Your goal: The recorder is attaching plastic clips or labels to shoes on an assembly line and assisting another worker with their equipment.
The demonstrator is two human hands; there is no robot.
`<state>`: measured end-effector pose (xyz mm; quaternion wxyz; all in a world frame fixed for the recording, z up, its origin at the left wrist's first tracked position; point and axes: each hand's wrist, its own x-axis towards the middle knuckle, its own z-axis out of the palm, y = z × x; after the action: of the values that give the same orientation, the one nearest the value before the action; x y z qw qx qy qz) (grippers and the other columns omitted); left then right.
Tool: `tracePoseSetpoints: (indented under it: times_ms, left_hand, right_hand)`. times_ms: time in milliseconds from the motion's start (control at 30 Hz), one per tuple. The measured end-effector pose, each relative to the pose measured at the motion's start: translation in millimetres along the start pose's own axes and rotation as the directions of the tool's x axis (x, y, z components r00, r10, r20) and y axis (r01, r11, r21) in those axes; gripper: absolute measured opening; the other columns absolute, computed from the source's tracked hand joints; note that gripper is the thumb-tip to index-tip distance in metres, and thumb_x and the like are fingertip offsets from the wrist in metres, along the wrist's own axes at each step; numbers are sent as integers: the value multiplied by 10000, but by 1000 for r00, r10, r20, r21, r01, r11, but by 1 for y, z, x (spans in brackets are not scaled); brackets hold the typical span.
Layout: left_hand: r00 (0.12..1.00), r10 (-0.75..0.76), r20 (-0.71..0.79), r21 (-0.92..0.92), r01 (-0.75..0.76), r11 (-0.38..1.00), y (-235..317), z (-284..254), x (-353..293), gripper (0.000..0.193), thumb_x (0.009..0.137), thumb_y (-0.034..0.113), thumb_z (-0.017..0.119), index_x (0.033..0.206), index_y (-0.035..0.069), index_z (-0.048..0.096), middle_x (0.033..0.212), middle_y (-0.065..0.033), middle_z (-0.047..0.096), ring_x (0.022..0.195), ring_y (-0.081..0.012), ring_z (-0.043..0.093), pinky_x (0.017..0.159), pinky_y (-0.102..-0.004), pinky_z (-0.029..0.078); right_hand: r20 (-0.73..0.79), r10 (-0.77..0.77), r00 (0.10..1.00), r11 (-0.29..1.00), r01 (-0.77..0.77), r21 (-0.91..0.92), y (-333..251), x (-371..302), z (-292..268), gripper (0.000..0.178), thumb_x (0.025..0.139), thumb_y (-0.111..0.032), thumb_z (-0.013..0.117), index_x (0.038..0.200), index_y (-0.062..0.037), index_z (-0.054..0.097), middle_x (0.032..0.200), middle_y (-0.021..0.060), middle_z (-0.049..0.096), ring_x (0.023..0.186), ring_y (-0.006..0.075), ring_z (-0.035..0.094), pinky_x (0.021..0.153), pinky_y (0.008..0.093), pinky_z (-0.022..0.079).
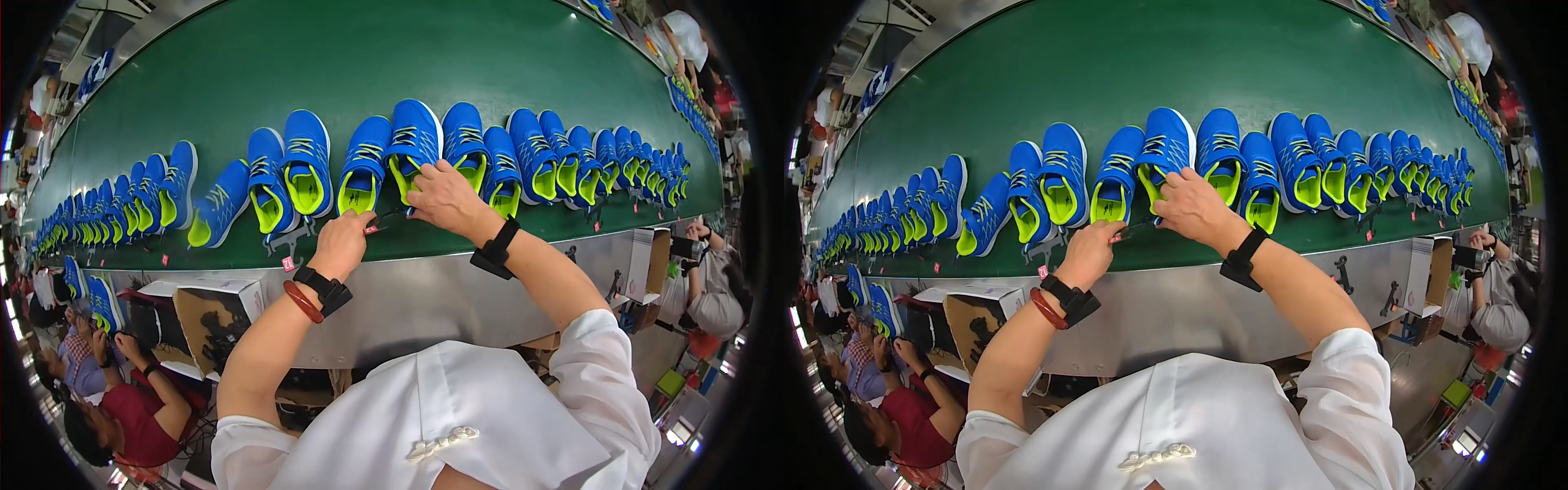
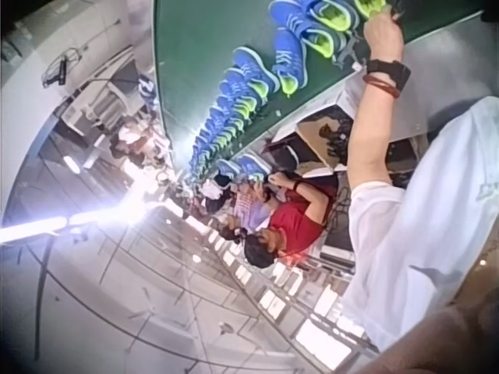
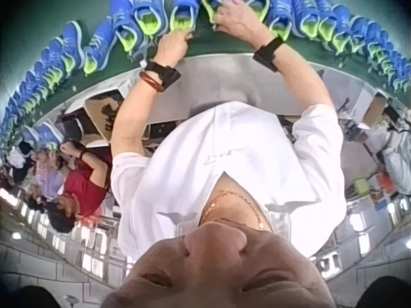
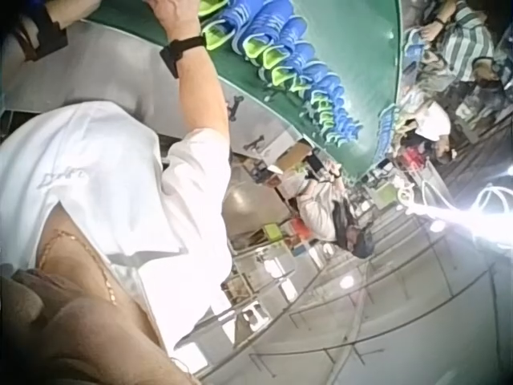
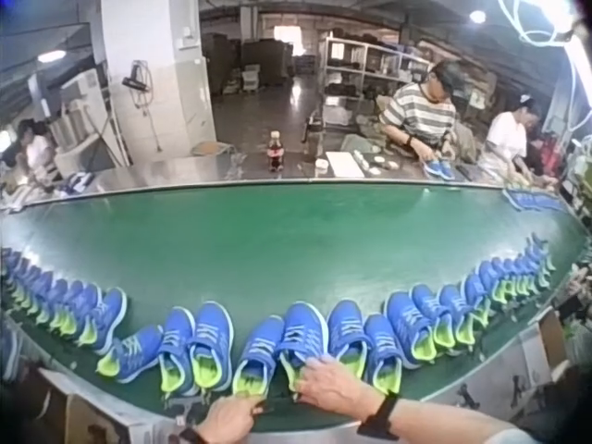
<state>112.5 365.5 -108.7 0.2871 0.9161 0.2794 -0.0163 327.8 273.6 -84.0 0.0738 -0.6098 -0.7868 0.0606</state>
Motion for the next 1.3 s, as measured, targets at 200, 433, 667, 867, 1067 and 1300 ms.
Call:
tracePoseSetpoints:
  times_ms: [200,433,667,867,1067,1300]
  left_hand:
    - [991,-93,92,-35,97,995,12,-8,1,326,759,-25,518,1039,79,648,994,-183,630,864,-390,608,738,-440,490]
    - [1000,1,6,-362,1,932,12,-9,4,464,754,-122,479,1157,81,586,1335,-251,396,1149,-412,497,928,-402,438]
    - [963,148,-227,307,-74,949,50,-28,6,502,681,-44,594,1167,81,601,1174,-173,544,990,-321,532,847,-399,433]
    - [887,461,-5,221,-448,866,139,29,50,554,707,130,724,1234,122,551,1183,-180,517,1108,-347,480,967,-475,363]
    - [932,341,123,350,-363,864,179,62,80,699,627,320,818,1245,146,544,1149,-231,531,1144,-363,469,1045,-544,252]
    - [966,223,-130,283,-180,942,193,104,88,411,688,179,763,1069,101,629,1060,-159,543,1026,-318,516,900,-438,351]
  right_hand:
    - [39,17,999,999,-15,-48,-7,9,8,135,685,-277,699,694,-157,638,700,8,595,858,183,525,770,320,361]
    - [-170,163,972,980,-140,140,8,-3,10,286,645,-188,722,914,-150,631,945,41,576,901,222,523,801,365,381]
    - [-383,469,796,868,-335,368,-10,-128,-12,281,705,-107,694,973,-123,612,946,60,559,895,250,530,759,380,387]
    - [-89,962,260,274,-903,331,20,-322,-22,156,741,-131,673,881,-129,603,875,13,580,867,227,537,734,359,366]
    - [-75,953,294,303,-937,173,22,-416,-12,336,701,-158,714,1018,-121,609,1001,54,567,989,245,524,872,386,368]
    - [65,960,271,259,-953,157,49,-426,7,345,670,-146,741,980,-101,595,1015,79,545,1035,266,498,879,380,367]
